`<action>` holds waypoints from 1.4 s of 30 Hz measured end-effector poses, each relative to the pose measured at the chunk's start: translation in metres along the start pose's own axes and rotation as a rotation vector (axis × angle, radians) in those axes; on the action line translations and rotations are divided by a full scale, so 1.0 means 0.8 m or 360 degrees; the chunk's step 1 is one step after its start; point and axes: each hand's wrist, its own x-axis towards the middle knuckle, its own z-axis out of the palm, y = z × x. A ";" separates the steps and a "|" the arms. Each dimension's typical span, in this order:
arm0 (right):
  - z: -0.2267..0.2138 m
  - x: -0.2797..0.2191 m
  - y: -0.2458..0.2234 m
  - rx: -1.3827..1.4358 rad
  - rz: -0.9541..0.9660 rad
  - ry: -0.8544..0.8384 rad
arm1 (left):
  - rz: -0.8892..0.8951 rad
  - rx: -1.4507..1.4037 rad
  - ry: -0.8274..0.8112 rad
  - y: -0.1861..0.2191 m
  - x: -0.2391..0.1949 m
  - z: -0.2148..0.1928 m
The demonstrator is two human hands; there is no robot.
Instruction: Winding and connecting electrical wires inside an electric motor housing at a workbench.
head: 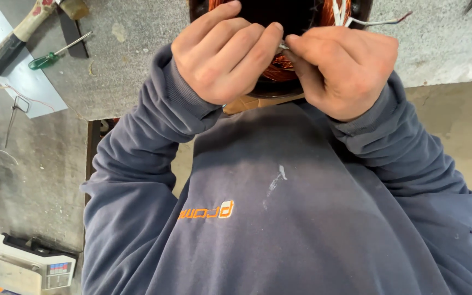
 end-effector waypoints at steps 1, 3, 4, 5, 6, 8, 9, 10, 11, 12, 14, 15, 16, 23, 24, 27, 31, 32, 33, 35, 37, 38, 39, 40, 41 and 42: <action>0.003 -0.001 0.001 -0.0020 -0.0025 0.0036 | 0.0002 -0.0020 0.0009 -0.001 0.000 0.001; 0.008 -0.006 -0.001 -0.0038 -0.0032 0.0053 | -0.0012 -0.0061 0.0017 -0.001 -0.003 -0.001; 0.010 -0.005 0.000 -0.0078 -0.0043 0.0078 | 0.0069 -0.0082 0.0006 -0.006 -0.004 -0.003; 0.012 -0.004 0.002 -0.0118 -0.0054 0.0102 | 0.0150 -0.0102 -0.0005 -0.011 -0.004 -0.004; 0.012 -0.003 0.000 -0.0127 -0.0039 0.0090 | 0.0146 -0.0122 0.0002 -0.011 -0.005 -0.007; 0.013 0.001 -0.001 -0.0151 -0.0133 0.0143 | 0.0195 -0.0153 -0.0029 -0.015 -0.006 -0.011; 0.013 0.001 0.001 -0.0162 -0.0140 0.0138 | 0.0196 -0.0151 -0.0015 -0.017 -0.004 -0.009; 0.013 -0.001 0.001 -0.0184 -0.0154 0.0134 | 0.0210 -0.0145 -0.0017 -0.016 -0.004 -0.009; 0.013 -0.003 0.000 -0.0205 -0.0168 0.0131 | 0.0224 -0.0140 -0.0019 -0.015 -0.004 -0.008; 0.013 -0.004 0.001 -0.0211 -0.0174 0.0120 | 0.0217 -0.0140 -0.0008 -0.016 -0.006 -0.005; 0.011 -0.006 0.001 -0.0265 -0.0223 0.0132 | 0.0284 -0.0138 -0.0006 -0.018 -0.010 0.002; 0.010 -0.008 -0.001 -0.0272 -0.0224 0.0121 | 0.0278 -0.0141 0.0003 -0.013 -0.012 -0.001; 0.008 -0.005 0.000 -0.0273 -0.0234 0.0127 | 0.0218 -0.0163 0.0003 -0.013 -0.012 -0.003; 0.001 -0.011 -0.001 -0.0128 -0.0093 0.0094 | -0.0324 -0.0694 0.0023 -0.001 -0.018 0.001; 0.001 -0.015 0.001 -0.0128 -0.0109 0.0085 | -0.0332 -0.0683 0.0036 -0.002 -0.015 0.001; 0.002 -0.024 0.003 -0.0101 -0.0105 0.0042 | -0.0380 -0.0796 -0.0020 -0.003 -0.009 0.002; 0.000 -0.024 0.000 -0.0123 -0.0037 0.0033 | -0.0435 -0.1058 -0.0090 -0.006 -0.010 0.012; -0.001 -0.024 -0.001 -0.0125 -0.0018 0.0033 | -0.0450 -0.1176 -0.0124 -0.007 -0.013 0.017; 0.000 -0.023 -0.002 -0.0127 -0.0024 0.0027 | -0.0452 -0.1174 -0.0116 -0.009 -0.012 0.020; -0.002 -0.023 -0.003 -0.0094 0.0009 0.0006 | -0.0443 -0.1468 -0.0143 -0.010 -0.009 0.026; -0.002 -0.023 -0.002 -0.0080 0.0027 0.0016 | -0.0383 -0.1439 -0.0122 -0.010 -0.007 0.036; -0.003 -0.024 -0.002 -0.0062 0.0057 0.0031 | -0.0323 -0.1416 -0.0113 -0.010 -0.006 0.041; -0.007 -0.023 -0.002 -0.0068 0.0056 0.0021 | -0.0326 -0.1421 -0.0101 -0.009 -0.006 0.041; -0.009 -0.023 -0.001 -0.0065 0.0052 0.0011 | -0.0296 -0.1374 -0.0120 -0.010 -0.006 0.041; -0.011 -0.022 -0.001 -0.0062 0.0048 0.0002 | -0.0267 -0.1328 -0.0140 -0.010 -0.005 0.040; -0.015 -0.021 -0.003 -0.0067 0.0047 -0.0003 | -0.0267 -0.1330 -0.0133 -0.011 0.004 0.029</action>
